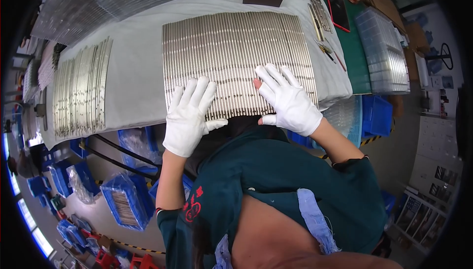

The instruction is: Arranging and aligning thin metal rods on a workbench using a small block.

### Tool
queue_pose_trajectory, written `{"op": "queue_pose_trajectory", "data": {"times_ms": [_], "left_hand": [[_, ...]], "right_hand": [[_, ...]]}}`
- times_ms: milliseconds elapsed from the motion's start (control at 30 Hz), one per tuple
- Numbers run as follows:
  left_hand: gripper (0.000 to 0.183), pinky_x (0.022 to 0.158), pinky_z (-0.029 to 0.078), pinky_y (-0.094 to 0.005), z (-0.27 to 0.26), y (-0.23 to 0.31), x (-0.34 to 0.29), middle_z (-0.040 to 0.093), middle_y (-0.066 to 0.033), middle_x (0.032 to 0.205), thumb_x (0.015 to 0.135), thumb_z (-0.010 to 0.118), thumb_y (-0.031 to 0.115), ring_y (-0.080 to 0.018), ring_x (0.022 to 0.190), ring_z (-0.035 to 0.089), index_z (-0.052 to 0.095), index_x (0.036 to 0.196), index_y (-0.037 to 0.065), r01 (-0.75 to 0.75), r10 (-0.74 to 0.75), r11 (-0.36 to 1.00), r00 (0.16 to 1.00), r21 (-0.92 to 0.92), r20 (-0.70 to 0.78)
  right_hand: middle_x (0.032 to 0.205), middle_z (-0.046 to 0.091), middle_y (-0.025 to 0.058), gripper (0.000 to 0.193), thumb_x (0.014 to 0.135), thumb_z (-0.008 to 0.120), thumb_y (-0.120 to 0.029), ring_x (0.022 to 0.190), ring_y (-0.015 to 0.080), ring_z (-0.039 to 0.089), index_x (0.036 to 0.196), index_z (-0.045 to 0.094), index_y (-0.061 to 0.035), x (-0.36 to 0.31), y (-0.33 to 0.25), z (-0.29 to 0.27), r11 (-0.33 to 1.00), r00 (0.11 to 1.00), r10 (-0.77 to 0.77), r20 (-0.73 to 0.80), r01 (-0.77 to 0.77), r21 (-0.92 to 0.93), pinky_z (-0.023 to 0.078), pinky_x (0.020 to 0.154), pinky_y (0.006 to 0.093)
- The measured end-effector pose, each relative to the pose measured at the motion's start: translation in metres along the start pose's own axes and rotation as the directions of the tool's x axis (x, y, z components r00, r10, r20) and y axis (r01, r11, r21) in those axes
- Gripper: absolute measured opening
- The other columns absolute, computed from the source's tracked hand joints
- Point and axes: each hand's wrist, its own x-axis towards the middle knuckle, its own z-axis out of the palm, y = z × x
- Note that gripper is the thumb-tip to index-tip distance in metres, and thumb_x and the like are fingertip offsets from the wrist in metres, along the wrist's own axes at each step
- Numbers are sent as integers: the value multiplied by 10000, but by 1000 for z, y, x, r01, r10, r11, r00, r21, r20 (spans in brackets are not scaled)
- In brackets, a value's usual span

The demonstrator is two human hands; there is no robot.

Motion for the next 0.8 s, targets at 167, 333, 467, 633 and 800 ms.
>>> {"op": "queue_pose_trajectory", "data": {"times_ms": [167, 333, 467, 633, 800], "left_hand": [[927, 1145, 348, -466, 3, -1, -3, 515, -125, 1445, 725, 690, 607, -324, 1349, 464, 508, 1432, 35, 9, -9, 1000, 1000, 18, 19], [930, 1126, 358, -470, 3, -1, -2, 523, -125, 1421, 716, 693, 611, -321, 1329, 472, 514, 1418, 28, -5, 5, 1000, 1000, 25, -1], [924, 1116, 364, -468, 2, -1, -1, 527, -125, 1409, 706, 706, 600, -319, 1319, 476, 522, 1408, 28, -13, 13, 999, 1000, 37, -3], [923, 1113, 369, -461, 0, -1, -2, 525, -125, 1414, 689, 732, 575, -327, 1321, 472, 527, 1406, 31, 0, 0, 999, 1000, 40, 4], [936, 1110, 369, -460, 4, 0, -2, 519, -123, 1431, 673, 769, 532, -330, 1328, 470, 511, 1421, 32, -4, 4, 999, 1000, 36, 13]], "right_hand": [[1589, 363, 209, 951, 730, 817, -510, 1496, 389, 308, 1445, 467, 10, 3, -4, -1, 1000, 1000, 9, -11, -9, 6, 221, 1235, 519], [1579, 374, 215, 924, 732, 821, -488, 1485, 392, 324, 1425, 476, 17, 5, -6, -3, 1000, 1000, 14, -13, -13, 26, 232, 1231, 520], [1577, 381, 220, 913, 732, 817, -483, 1474, 394, 343, 1415, 485, 23, 8, -9, -1, 999, 999, -11, -39, 12, 32, 243, 1226, 518], [1577, 385, 230, 955, 749, 802, -494, 1478, 407, 345, 1468, 433, 14, 8, -2, -3, 990, 996, -53, -65, 61, 127, 258, 1217, 528], [1531, 464, 226, 777, 903, 693, -429, 1393, 434, 467, 1521, 406, -56, 34, 64, -27, 993, 854, -82, -514, 113, 31, 376, 1161, 503]]}}
